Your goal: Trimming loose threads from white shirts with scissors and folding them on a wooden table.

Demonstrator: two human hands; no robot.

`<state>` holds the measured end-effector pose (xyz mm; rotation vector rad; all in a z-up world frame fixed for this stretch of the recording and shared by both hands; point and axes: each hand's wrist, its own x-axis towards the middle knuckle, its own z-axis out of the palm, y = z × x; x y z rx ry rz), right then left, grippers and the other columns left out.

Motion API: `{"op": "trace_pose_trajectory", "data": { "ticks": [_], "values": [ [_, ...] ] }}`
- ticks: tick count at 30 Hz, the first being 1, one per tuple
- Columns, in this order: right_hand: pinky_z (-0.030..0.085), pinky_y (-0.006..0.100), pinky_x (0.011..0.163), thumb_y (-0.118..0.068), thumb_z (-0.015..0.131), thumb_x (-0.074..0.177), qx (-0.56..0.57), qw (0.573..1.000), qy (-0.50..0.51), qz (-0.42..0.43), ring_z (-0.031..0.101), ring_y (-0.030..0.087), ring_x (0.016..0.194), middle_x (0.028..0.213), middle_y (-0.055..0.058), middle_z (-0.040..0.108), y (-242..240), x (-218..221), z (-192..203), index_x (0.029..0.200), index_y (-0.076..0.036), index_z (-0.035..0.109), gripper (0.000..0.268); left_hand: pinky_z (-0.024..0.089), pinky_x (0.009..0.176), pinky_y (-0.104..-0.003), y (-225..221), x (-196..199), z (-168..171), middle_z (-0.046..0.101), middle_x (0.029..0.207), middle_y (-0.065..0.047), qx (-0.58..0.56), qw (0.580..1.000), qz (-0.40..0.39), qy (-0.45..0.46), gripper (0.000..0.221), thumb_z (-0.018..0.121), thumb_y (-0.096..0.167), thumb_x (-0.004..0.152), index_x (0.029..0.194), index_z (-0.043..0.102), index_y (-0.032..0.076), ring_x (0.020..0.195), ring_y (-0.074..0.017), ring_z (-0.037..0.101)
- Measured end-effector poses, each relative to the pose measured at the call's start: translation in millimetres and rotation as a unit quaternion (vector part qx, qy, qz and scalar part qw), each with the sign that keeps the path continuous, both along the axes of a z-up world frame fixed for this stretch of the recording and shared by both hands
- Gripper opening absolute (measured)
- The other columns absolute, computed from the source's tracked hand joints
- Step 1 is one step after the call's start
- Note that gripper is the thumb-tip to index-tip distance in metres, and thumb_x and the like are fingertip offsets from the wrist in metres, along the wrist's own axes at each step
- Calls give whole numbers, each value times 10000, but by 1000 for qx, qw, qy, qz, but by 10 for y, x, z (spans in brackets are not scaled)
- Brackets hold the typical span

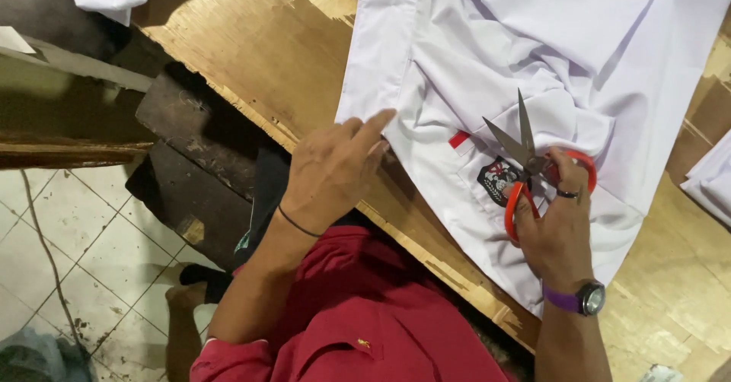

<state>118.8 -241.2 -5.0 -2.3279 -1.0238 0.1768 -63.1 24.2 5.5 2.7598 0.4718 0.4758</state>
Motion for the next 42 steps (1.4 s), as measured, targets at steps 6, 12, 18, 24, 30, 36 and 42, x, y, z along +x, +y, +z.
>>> {"op": "trace_pose_trajectory", "data": {
  "ticks": [6,12,18,24,30,36,42],
  "values": [
    [410,576,1085,-231,754,957,3,1000,4,0,552,483,1238,1325,249,498,-52,44,-99,1541,-12,397,719,593,651,-491,-351,49,289,708,831,-164,-376,922,79,-55,459,560,280,1034,1422,427,72,698,-395,719],
    [410,583,1074,-283,737,969,10,1000,4,6,552,474,1245,1328,235,504,-23,21,-50,1541,-33,391,714,369,1089,-707,-396,183,229,518,1277,-372,-579,810,22,-94,736,535,147,1013,1641,152,133,1319,-600,489],
    [388,591,1060,-282,737,963,3,1000,14,-1,544,489,1243,1353,246,502,-51,14,-47,1542,-29,399,717,464,1104,-466,-291,123,-75,554,1204,-153,-664,724,-36,-183,772,607,33,879,1595,346,156,1172,-242,536],
    [373,579,1070,-274,727,964,-4,1000,22,-1,549,468,1257,1370,218,502,-102,37,-77,1553,-57,389,713,572,947,-505,-248,50,102,603,1262,-265,-606,787,10,-116,694,656,64,929,1557,369,135,1180,-319,618],
    [399,599,1068,-212,745,961,13,1000,23,2,561,514,1234,1324,245,509,-60,15,-29,1530,-19,413,687,627,687,-360,-325,49,361,662,858,-150,-554,823,98,-77,776,751,64,865,1531,356,105,687,-222,744],
    [415,591,1073,-242,733,974,23,999,24,13,541,527,1247,1325,253,484,-55,15,-14,1538,-8,394,698,596,702,-317,-278,12,152,668,897,-125,-593,796,56,-109,727,753,99,879,1520,413,142,782,-171,643],
    [444,564,1061,-182,719,992,26,999,29,15,543,507,1250,1318,280,477,-33,6,30,1528,24,390,662,536,938,-295,-163,7,-179,594,1237,-99,-616,751,-13,-235,523,602,19,943,1459,534,70,1106,-127,565]
  ]
}}
